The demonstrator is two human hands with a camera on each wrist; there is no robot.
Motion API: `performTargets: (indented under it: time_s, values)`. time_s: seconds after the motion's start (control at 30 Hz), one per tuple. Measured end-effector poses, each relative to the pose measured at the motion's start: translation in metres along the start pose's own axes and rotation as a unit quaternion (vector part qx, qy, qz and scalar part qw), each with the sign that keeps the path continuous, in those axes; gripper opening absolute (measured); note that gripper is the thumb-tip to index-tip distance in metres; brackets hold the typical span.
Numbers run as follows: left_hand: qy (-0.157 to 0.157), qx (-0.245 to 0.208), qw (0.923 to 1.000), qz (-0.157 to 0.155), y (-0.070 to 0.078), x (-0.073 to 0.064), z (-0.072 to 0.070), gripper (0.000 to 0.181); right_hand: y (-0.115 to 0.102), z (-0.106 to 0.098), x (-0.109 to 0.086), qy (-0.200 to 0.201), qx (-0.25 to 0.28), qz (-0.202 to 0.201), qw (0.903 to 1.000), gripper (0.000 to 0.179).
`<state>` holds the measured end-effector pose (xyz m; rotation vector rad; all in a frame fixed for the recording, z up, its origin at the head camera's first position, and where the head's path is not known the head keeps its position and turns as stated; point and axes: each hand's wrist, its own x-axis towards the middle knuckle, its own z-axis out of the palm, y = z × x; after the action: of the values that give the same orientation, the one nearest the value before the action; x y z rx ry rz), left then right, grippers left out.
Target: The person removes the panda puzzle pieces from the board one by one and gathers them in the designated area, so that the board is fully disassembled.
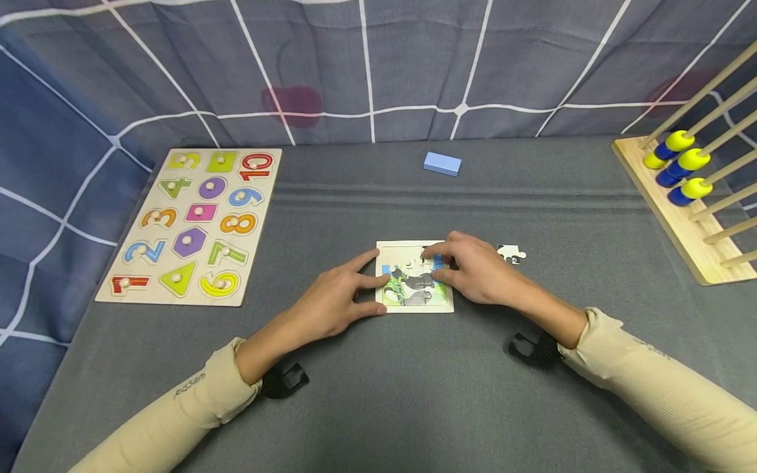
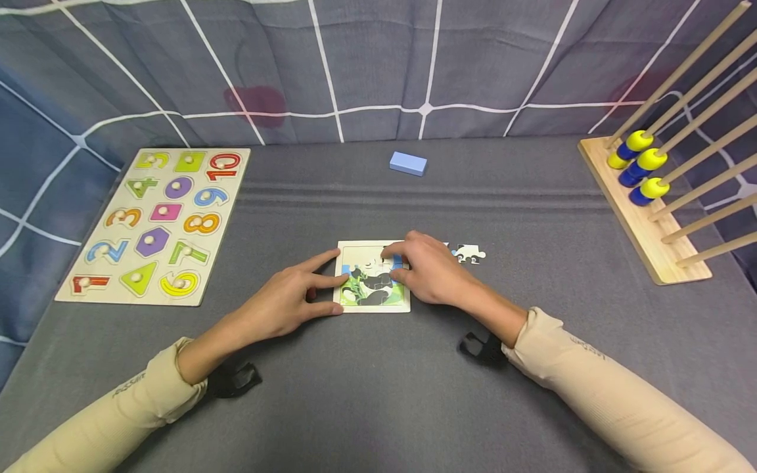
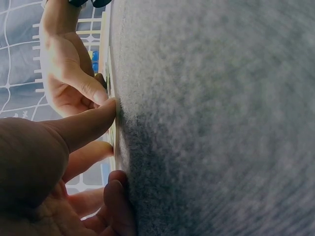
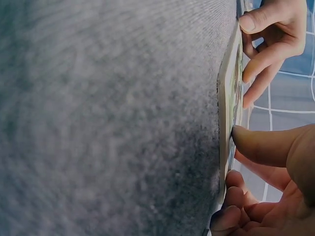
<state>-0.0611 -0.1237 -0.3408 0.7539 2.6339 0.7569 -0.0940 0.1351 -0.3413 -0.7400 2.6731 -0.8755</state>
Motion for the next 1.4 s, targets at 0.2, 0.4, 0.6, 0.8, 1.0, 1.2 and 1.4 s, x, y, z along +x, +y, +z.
performTargets:
  time_s: [0.2,0.4,0.6,0.8,1.0,1.2,1.4]
  values:
    - [0.000,0.000,1.0000,-0.001,0.0001,0.0002,0.0000,0.051,-0.0013,0.0000,0.0013,-0.003,-0.005,0.003,1.0000,0.029]
    - [0.002,-0.002,1.0000,0.000,0.0000,-0.0001,0.0001,0.051,-0.0032,-0.0005,0.0024,-0.006,-0.014,0.004,0.9999,0.029]
    - [0.005,-0.002,1.0000,0.005,-0.0001,-0.0004,0.0005,0.051,-0.0043,-0.0003,0.0026,0.014,-0.014,0.009,0.9998,0.023]
    - [0.007,0.001,1.0000,0.004,0.0002,-0.0003,0.0005,0.051,-0.0034,0.0003,0.0025,0.036,-0.021,-0.006,0.9991,0.021]
    - [0.004,0.003,1.0000,0.002,0.0000,0.0001,0.0001,0.051,-0.0029,0.0004,0.0025,0.037,-0.020,-0.009,0.9991,0.022]
    - [-0.001,0.003,1.0000,-0.002,0.0002,0.0001,-0.0002,0.051,-0.0020,0.0012,0.0023,0.046,-0.024,-0.006,0.9986,0.038]
    - [-0.001,0.003,1.0000,-0.002,0.0002,0.0001,-0.0002,0.052,-0.0027,0.0007,0.0004,0.055,-0.032,0.000,0.9980,0.037]
